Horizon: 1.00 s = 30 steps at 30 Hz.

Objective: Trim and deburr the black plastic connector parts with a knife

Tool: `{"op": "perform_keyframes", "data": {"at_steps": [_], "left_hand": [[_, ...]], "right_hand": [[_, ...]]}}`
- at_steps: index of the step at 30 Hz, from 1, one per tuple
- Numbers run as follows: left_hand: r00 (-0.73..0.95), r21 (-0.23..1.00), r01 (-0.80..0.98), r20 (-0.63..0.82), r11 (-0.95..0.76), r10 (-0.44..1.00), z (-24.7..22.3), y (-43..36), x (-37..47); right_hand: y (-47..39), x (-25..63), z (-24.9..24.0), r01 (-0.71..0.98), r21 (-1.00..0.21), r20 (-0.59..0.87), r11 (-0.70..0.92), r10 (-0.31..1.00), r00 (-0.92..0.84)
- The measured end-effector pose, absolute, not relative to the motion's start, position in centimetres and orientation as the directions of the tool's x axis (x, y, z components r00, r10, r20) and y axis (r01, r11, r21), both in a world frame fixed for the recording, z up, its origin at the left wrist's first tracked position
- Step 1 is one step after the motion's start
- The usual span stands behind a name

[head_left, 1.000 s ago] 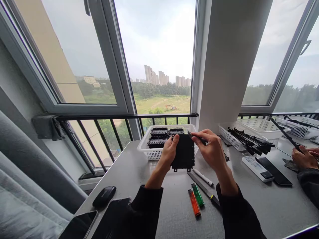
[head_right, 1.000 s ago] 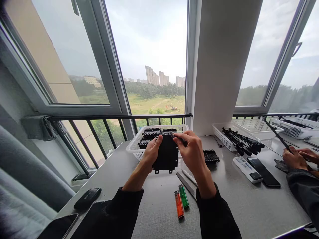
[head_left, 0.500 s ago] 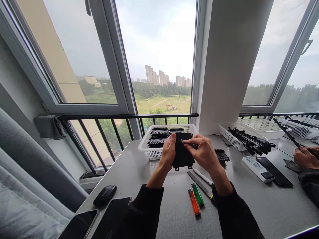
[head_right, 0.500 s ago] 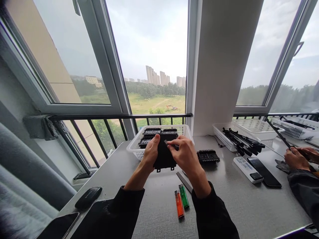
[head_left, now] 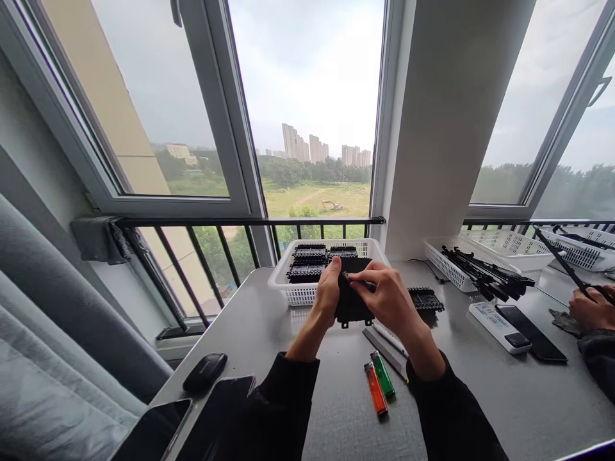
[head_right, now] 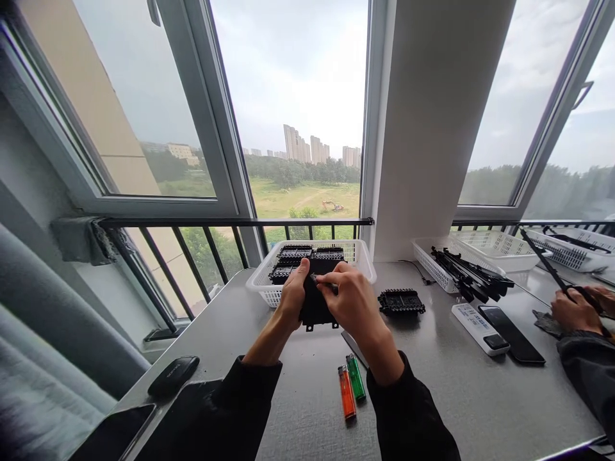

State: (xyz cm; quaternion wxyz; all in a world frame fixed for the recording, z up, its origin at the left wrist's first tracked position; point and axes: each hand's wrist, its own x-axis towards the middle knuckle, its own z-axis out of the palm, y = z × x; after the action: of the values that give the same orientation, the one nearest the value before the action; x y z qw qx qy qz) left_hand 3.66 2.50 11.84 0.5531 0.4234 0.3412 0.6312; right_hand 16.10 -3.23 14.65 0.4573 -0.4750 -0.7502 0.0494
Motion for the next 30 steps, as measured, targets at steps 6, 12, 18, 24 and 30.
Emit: {"op": "perform_keyframes", "data": {"at_steps": [6, 12, 18, 24, 30], "left_hand": [[-0.152, 0.848, -0.528, -0.045, -0.042, 0.987, 12.0, 3.8, 2.9], [-0.117, 0.860, -0.510, -0.079, 0.008, 0.990, 11.6, 4.2, 2.5], [0.096, 0.888, -0.447, -0.069, 0.105, 0.993, 11.8, 3.0, 3.1], [0.239, 0.908, -0.406, -0.007, 0.106, 0.971, 11.4, 1.9, 4.3], [0.187, 0.868, -0.486, -0.011, 0.102, 0.982, 12.2, 2.2, 3.8]], "right_hand": [[-4.5, 16.3, 15.0, 0.663, -0.503, 0.487, 0.554, 0.816, -0.313], [-4.5, 16.9, 15.2, 0.641, -0.510, 0.454, 0.574, 0.812, -0.366], [-2.7, 18.1, 14.8, 0.706, -0.552, 0.619, 0.444, 0.785, -0.009], [-1.7, 17.1, 14.3, 0.645, -0.541, 0.726, 0.540, 0.687, 0.034], [-3.0, 15.8, 14.5, 0.597, -0.534, 0.603, 0.599, 0.764, -0.228]]}}
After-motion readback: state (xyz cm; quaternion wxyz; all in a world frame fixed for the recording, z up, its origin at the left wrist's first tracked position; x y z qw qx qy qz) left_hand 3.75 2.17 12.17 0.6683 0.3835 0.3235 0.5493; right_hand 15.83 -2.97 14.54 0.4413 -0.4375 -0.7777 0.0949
